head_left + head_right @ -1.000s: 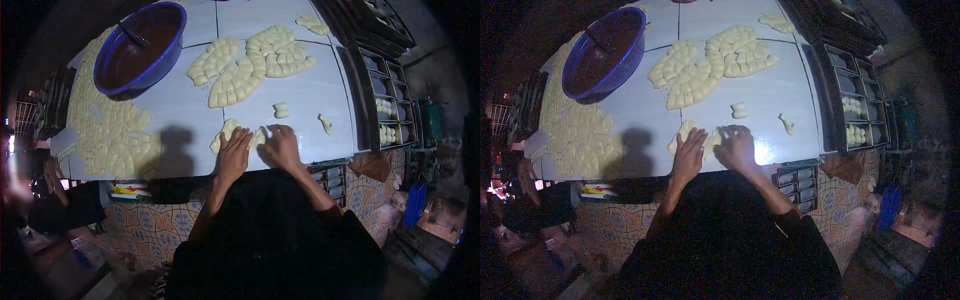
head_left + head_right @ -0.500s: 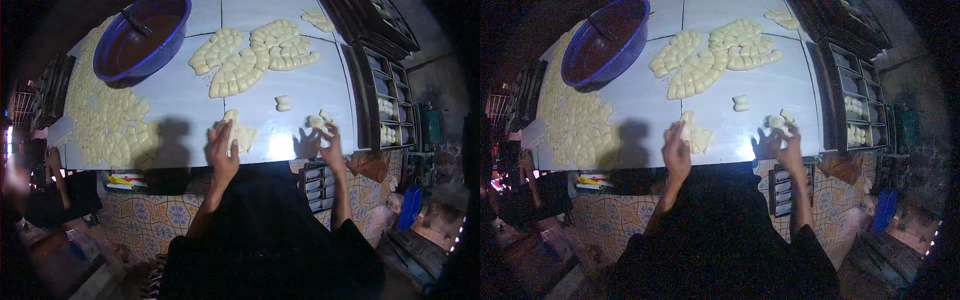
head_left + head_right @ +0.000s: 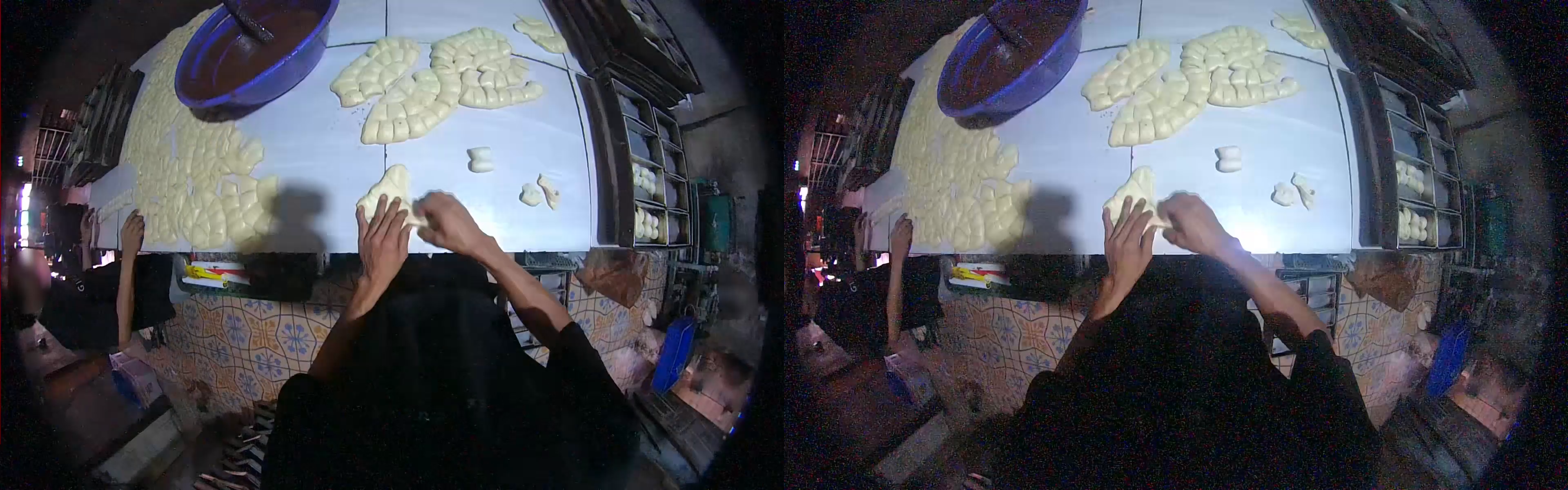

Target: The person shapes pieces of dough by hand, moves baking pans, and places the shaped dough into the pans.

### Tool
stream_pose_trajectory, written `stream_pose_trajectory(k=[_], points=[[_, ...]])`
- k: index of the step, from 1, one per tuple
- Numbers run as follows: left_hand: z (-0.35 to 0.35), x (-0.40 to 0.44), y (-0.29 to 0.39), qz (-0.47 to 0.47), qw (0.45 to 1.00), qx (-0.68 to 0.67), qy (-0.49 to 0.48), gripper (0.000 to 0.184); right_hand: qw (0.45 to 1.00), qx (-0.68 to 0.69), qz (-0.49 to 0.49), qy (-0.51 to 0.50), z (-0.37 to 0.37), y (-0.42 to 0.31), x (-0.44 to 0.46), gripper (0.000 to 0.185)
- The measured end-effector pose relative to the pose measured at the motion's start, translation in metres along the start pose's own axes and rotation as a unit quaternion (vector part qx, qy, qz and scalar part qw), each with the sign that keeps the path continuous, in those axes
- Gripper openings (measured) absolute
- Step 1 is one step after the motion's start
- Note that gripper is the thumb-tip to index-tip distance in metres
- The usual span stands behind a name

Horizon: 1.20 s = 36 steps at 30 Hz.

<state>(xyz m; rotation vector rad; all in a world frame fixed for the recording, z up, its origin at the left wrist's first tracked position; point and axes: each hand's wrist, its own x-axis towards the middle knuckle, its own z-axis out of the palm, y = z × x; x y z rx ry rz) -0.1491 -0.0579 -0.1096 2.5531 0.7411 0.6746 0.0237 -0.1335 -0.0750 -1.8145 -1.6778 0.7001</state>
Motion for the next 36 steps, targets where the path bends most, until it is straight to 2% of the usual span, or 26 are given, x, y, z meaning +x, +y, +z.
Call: stream_pose_trajectory(k=[1, 3, 4, 5, 6, 7, 8, 9, 10, 12, 14, 16, 18, 20, 21, 24, 25, 26, 28, 29, 30, 31, 32, 33, 35, 36], points=[[0.002, -0.001, -0.001, -0.002, 1.0, -0.006, 0.012, 0.022, 1.0, 0.007, 0.001, -0.002, -0.006, -0.006, -0.009, 0.022], [0.004, -0.002, -0.002, -0.002, 1.0, -0.002, 0.023, 0.02, 0.986, 0.096, 0.125, -0.057, -0.038, -0.031, -0.037, 0.021], [0.005, -0.003, -0.003, -0.004, 1.0, 0.0, 0.027, 0.02, 0.987, 0.125, 0.095, -0.011, -0.046, -0.024, -0.057, 0.021], [0.003, -0.002, -0.004, 0.001, 1.0, -0.005, 0.023, 0.022, 0.968, 0.215, 0.129, -0.002, -0.05, -0.001, -0.083, 0.021], [0.002, -0.003, -0.004, -0.013, 0.997, -0.066, 0.047, 0.023, 0.947, 0.301, 0.102, 0.052, -0.067, 0.007, -0.102, 0.015], [0.0, -0.005, -0.003, -0.023, 0.989, -0.129, 0.066, 0.025, 0.902, 0.398, 0.145, 0.08, -0.078, 0.011, -0.109, 0.017], [-0.002, -0.002, -0.004, -0.027, 0.978, -0.19, 0.087, 0.027, 0.844, 0.491, 0.181, 0.117, -0.09, 0.015, -0.116, 0.026], [-0.001, -0.005, -0.006, -0.037, 0.967, -0.226, 0.113, 0.03, 0.958, 0.2, 0.177, 0.106, -0.08, 0.022, -0.109, 0.026], [-0.008, -0.005, -0.005, -0.032, 0.968, -0.206, 0.136, 0.032, 0.977, -0.111, 0.16, 0.084, -0.071, 0.023, -0.101, 0.026], [-0.02, -0.006, -0.012, -0.028, 0.989, -0.119, 0.089, 0.033, 0.958, -0.077, 0.166, 0.219, -0.051, 0.007, -0.088, 0.033], [-0.028, -0.007, -0.014, -0.02, 0.998, -0.047, 0.023, 0.04, 0.956, 0.103, 0.179, 0.21, -0.018, 0.007, -0.067, 0.043], [-0.027, -0.003, -0.015, -0.007, 0.999, 0.009, -0.042, 0.043, 0.985, 0.018, 0.06, 0.163, 0.0, -0.023, -0.034, 0.044], [-0.025, -0.002, -0.016, -0.006, 0.996, 0.038, -0.079, 0.047, 0.982, -0.089, -0.011, 0.166, 0.021, -0.031, -0.008, 0.04], [-0.023, -0.001, -0.016, -0.005, 0.996, 0.049, -0.074, 0.047, 0.99, -0.001, 0.001, 0.14, 0.041, -0.024, 0.002, 0.038], [-0.022, -0.001, -0.015, -0.009, 0.998, 0.034, -0.059, 0.043, 0.991, 0.016, 0.021, 0.128, 0.04, -0.026, 0.001, 0.029], [-0.02, -0.006, -0.02, -0.005, 0.999, 0.016, -0.048, 0.036, 0.966, 0.249, 0.061, 0.017, 0.011, -0.044, -0.036, 0.022], [-0.017, -0.005, -0.02, -0.008, 0.999, 0.016, -0.038, 0.026, 0.947, 0.318, 0.034, -0.014, -0.004, -0.043, -0.054, 0.02], [-0.016, -0.005, -0.02, -0.013, 0.999, 0.011, -0.034, 0.024, 0.922, 0.384, 0.008, -0.046, -0.022, -0.038, -0.071, 0.017], [-0.016, -0.006, -0.02, -0.018, 0.999, 0.0, -0.03, 0.02, 0.848, 0.526, 0.043, -0.045, -0.051, -0.035, -0.088, 0.021], [-0.011, -0.01, -0.02, -0.034, 0.997, -0.073, -0.001, 0.013, 0.876, 0.478, 0.058, -0.038, -0.059, -0.023, -0.086, 0.023], [-0.011, -0.012, -0.016, -0.023, 0.995, -0.098, 0.015, 0.016, 0.9, 0.429, 0.074, -0.029, -0.062, -0.012, -0.08, 0.025], [-0.029, -0.009, 0.007, -0.008, 0.993, -0.111, 0.027, 0.016, 0.933, 0.306, 0.186, 0.019, -0.052, -0.008, -0.072, 0.031], [-0.047, -0.008, 0.031, 0.006, 0.991, -0.124, 0.039, 0.018, 0.984, -0.033, 0.161, 0.065, -0.052, -0.021, -0.062, 0.029], [-0.046, -0.022, 0.038, -0.001, 0.978, -0.209, 0.018, 0.017, 0.98, 0.021, 0.16, 0.116, -0.036, -0.011, -0.059, 0.028], [-0.049, -0.035, 0.052, 0.005, 0.946, -0.324, -0.016, 0.018, 0.982, 0.082, 0.118, 0.123, -0.022, -0.004, -0.041, 0.031], [-0.057, -0.032, 0.058, 0.022, 0.934, -0.355, -0.033, 0.019, 0.989, 0.09, 0.079, 0.083, -0.024, -0.015, -0.025, 0.032]])
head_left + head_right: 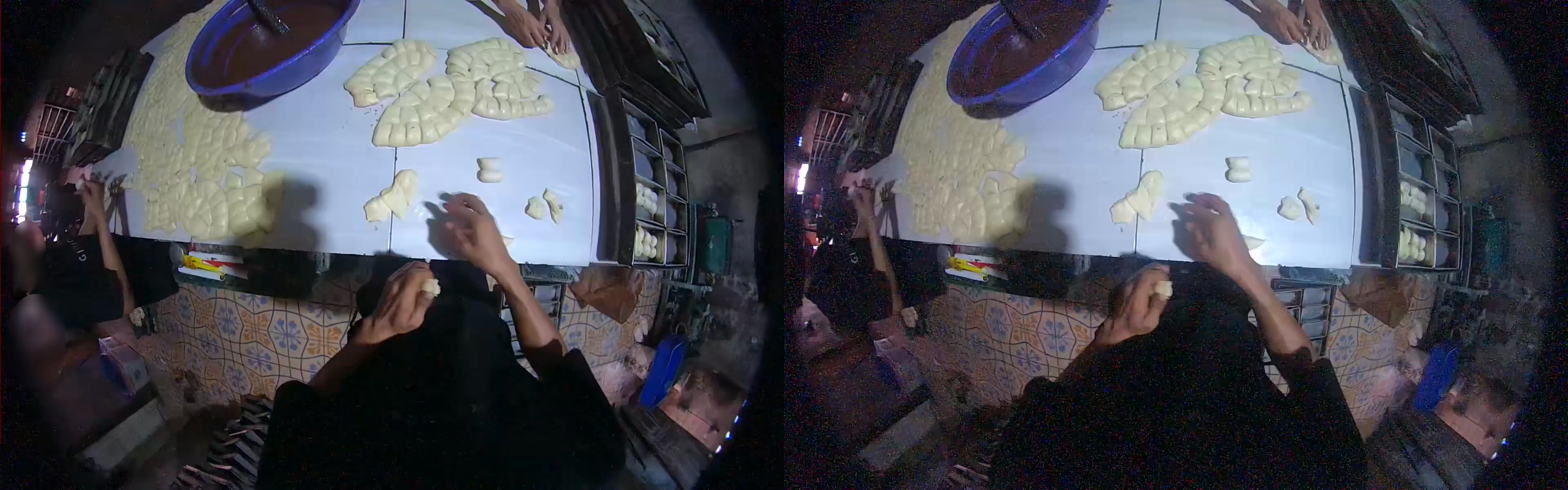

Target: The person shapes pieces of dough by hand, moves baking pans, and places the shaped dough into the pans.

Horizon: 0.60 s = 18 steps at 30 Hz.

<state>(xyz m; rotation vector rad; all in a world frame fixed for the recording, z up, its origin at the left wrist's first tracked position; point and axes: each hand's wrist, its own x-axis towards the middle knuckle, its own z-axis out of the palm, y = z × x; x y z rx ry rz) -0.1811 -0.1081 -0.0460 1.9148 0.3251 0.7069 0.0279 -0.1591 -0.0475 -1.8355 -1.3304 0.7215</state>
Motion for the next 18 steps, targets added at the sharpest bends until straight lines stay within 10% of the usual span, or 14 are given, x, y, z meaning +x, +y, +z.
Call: stream_pose_trajectory(k=[7, 10, 16, 18], points=[[-0.006, 0.025, -0.026, -0.074, 0.969, 0.234, 0.006, 0.049, 0.987, -0.071, -0.135, 0.055, 0.05, 0.011, 0.083, 0.046], [0.005, 0.029, -0.049, -0.03, 0.963, 0.249, -0.102, 0.068, 0.932, 0.345, 0.101, 0.049, 0.037, 0.01, 0.076, 0.025], [0.009, 0.048, -0.057, -0.005, 0.976, 0.164, 0.145, 0.111, 0.963, 0.254, 0.039, 0.078, 0.004, 0.025, 0.073, 0.025], [0.01, 0.052, -0.053, -0.012, 0.973, 0.171, 0.154, 0.11, 0.944, 0.274, 0.18, 0.029, -0.002, 0.028, 0.072, 0.022]])
